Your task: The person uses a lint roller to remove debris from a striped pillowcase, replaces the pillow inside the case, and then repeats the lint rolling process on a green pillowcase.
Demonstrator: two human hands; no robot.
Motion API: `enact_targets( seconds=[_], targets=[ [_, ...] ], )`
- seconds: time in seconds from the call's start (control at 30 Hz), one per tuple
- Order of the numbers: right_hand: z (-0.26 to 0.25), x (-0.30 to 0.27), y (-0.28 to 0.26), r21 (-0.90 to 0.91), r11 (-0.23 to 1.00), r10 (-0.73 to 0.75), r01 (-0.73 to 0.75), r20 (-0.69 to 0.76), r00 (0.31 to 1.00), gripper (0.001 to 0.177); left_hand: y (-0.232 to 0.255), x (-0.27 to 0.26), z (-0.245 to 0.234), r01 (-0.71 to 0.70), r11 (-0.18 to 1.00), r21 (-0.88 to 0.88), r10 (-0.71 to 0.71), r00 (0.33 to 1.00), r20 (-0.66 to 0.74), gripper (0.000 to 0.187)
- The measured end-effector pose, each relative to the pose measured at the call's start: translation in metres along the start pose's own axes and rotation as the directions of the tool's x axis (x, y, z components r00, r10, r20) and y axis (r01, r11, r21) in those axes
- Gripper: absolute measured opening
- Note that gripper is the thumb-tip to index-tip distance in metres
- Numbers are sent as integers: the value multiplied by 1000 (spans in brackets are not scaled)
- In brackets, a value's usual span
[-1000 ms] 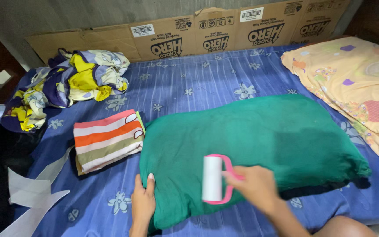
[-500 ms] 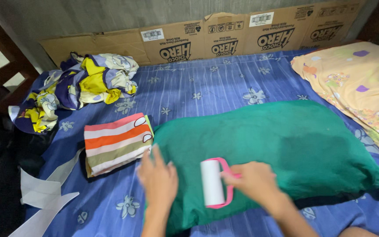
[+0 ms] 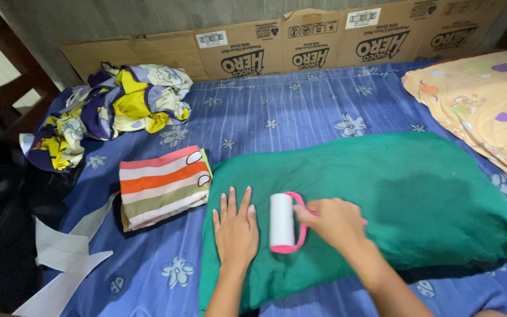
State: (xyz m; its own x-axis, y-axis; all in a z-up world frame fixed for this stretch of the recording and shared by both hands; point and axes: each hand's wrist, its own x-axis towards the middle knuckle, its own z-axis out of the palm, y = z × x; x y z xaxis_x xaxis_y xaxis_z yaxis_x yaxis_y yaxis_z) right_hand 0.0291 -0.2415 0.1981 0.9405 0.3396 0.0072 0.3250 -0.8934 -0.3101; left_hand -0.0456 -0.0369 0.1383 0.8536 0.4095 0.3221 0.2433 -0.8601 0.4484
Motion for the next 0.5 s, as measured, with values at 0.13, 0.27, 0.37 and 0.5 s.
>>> enact_targets(
  seconds=[0.13,0.27,0.37,0.5],
  targets=[
    [-2,9,1,25,998,-53,52,27,998,49,-1,-1,2,6,1000,-25,-6,1000,-10,50],
    [-44,19,72,83,979,178,-184,82,981,53,-2,0,4,-4,1000,-30,3,1000,-24,49],
    [-40,33,74,35,984,174,-176,58,983,54,-2,0,7,-6,1000,-13,5,999,-36,51],
    [0,45,5,14,999,-31,30,7,1000,51,-5,0,9,-7,1000,2,7,998,-55,53]
  ],
)
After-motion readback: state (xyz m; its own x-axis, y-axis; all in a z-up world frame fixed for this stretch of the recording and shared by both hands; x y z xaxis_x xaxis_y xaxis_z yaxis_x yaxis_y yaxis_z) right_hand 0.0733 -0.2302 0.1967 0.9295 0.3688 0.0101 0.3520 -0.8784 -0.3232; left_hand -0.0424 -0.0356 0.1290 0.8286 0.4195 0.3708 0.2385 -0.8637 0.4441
